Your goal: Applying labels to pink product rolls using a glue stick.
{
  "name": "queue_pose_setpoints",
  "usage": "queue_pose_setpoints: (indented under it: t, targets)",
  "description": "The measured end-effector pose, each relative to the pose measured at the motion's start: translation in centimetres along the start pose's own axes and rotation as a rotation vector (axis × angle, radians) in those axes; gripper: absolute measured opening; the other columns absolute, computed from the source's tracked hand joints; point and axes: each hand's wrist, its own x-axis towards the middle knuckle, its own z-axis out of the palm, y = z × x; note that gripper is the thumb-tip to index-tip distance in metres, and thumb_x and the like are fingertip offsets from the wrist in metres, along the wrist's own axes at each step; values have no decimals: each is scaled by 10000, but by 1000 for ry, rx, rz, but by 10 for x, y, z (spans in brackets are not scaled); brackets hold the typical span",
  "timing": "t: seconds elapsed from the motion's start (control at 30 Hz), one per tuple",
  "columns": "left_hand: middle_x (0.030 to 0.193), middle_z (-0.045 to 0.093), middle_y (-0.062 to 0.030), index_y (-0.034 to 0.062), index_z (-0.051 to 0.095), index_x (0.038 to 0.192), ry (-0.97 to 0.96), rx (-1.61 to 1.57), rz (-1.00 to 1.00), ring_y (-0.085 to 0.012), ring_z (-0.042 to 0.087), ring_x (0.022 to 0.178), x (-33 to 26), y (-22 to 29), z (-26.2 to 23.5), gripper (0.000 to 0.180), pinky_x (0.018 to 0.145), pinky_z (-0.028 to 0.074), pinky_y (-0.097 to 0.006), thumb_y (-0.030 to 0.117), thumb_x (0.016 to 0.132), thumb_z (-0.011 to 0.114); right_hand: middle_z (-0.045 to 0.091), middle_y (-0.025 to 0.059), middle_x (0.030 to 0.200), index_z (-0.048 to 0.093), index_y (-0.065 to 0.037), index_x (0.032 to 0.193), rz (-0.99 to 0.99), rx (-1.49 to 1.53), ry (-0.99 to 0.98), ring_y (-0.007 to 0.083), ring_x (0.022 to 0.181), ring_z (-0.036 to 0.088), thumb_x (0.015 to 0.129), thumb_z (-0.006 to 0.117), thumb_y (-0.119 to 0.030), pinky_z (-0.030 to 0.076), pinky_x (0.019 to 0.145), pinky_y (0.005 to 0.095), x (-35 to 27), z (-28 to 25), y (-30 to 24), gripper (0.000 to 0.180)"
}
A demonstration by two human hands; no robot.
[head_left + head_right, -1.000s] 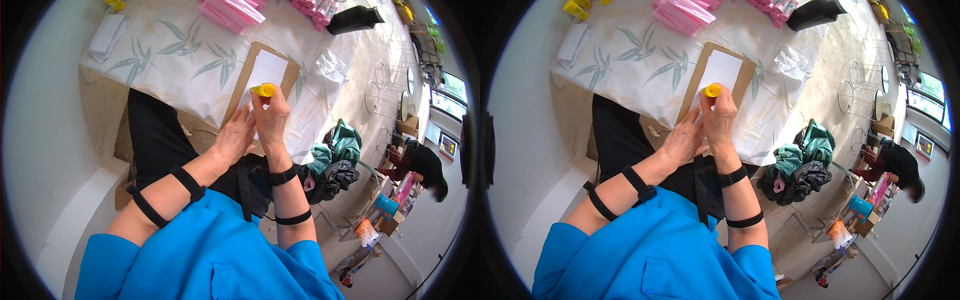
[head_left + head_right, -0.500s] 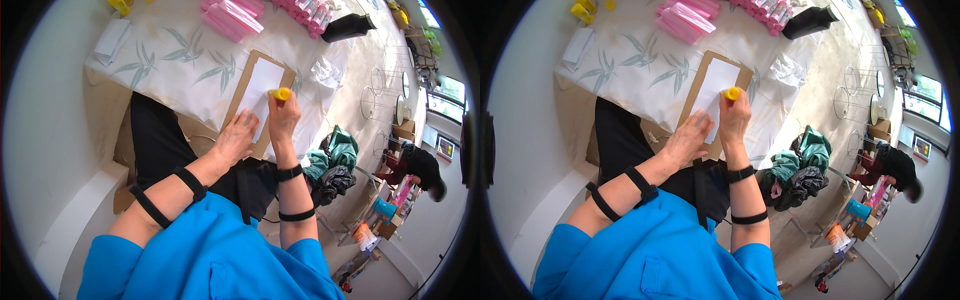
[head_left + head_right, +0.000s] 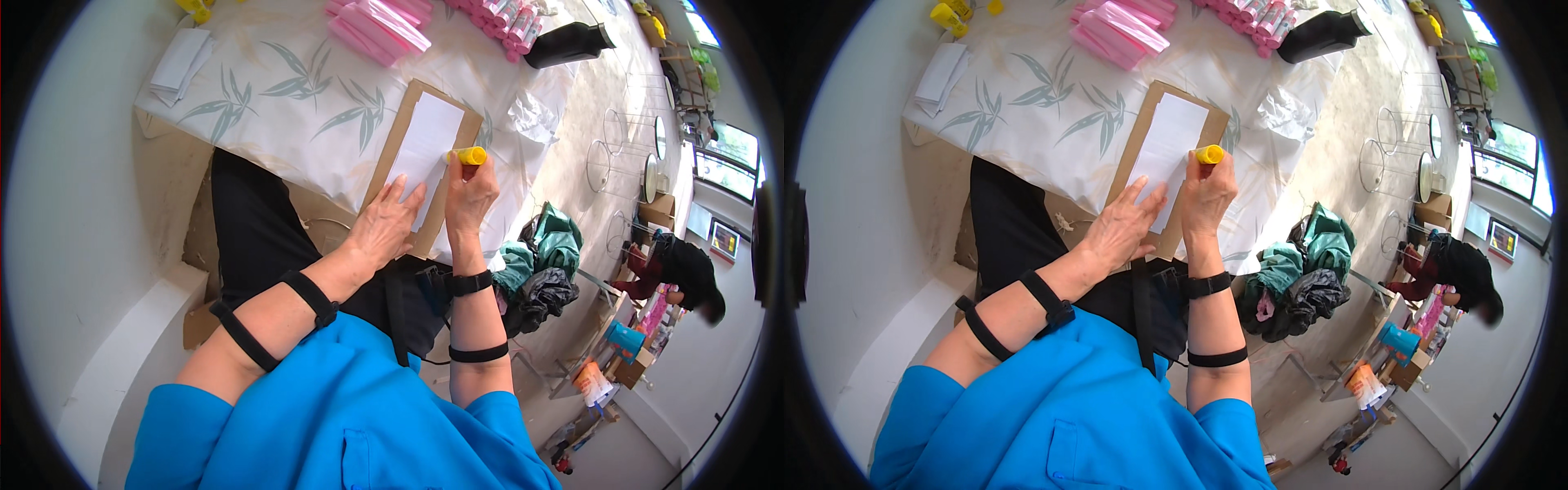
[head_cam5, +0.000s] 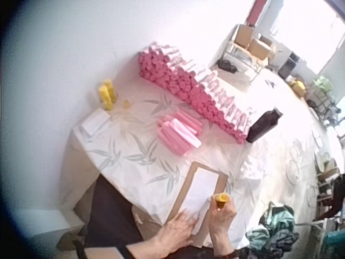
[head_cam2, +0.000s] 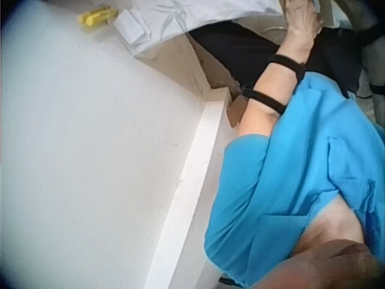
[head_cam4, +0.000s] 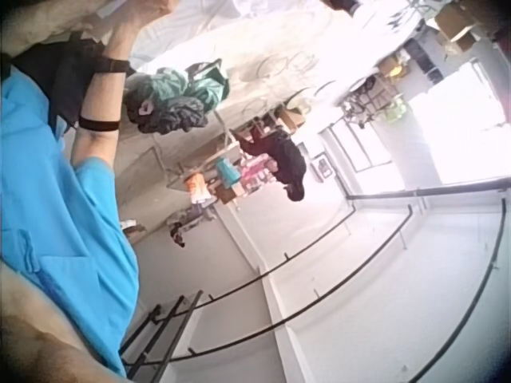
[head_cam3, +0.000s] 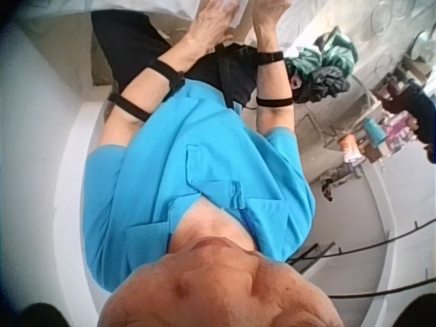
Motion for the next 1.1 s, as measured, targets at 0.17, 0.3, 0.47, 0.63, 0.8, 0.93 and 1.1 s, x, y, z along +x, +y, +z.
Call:
queue_pose_setpoints:
  t: [0.17,0.3,0.47,0.63,0.8,0.93,1.1]
  targets:
    - [1485,354,-49,12,510,1359,-25,23,-10,-322,315,1391,-2,1,-3,784,1148,344,-356,356,720,806,612,128,789,563,13,942,-64,-9,-36,248,641,628,840,726,-57,503,611,341,-1,13,-10,205]
    - [1458,382,-52,13,512,1354,-127,25,-48,-321,305,1396,1,3,-10,782,1147,344,-359,375,723,801,623,146,832,568,20,980,-116,51,-94,267,682,642,833,727,-47,517,631,355,-2,27,-20,227]
    - [1443,397,-52,15,514,1352,-153,76,-22,-318,303,1398,1,2,-4,777,1147,343,-361,379,727,796,621,191,889,569,29,1003,-147,93,-143,336,752,637,833,722,-50,517,647,395,0,39,-22,242]
    - [1479,374,-47,20,512,1364,-27,87,10,-320,305,1400,0,2,0,772,1152,337,-360,372,735,792,617,189,859,562,23,998,-111,-38,-55,344,738,631,842,718,-68,503,647,407,20,22,-1,239]
    - [1496,353,-46,12,496,1377,-45,62,-11,-331,311,1395,-1,1,-1,789,1158,334,-367,355,733,798,614,165,810,556,11,969,-91,-77,-77,321,690,630,842,721,-66,502,642,394,11,1,5,222]
    - [1506,343,-46,11,500,1377,-53,59,-8,-329,309,1392,0,1,-3,794,1153,339,-368,373,734,793,608,152,776,548,14,944,-65,-58,-90,294,664,628,841,723,-67,496,628,379,13,-4,6,219]
    - [1500,345,-54,5,490,1379,-56,68,13,-330,309,1390,1,1,-5,792,1149,344,-367,371,742,788,601,148,756,554,19,907,-71,-24,-55,293,644,616,833,734,-75,489,615,374,36,11,3,217]
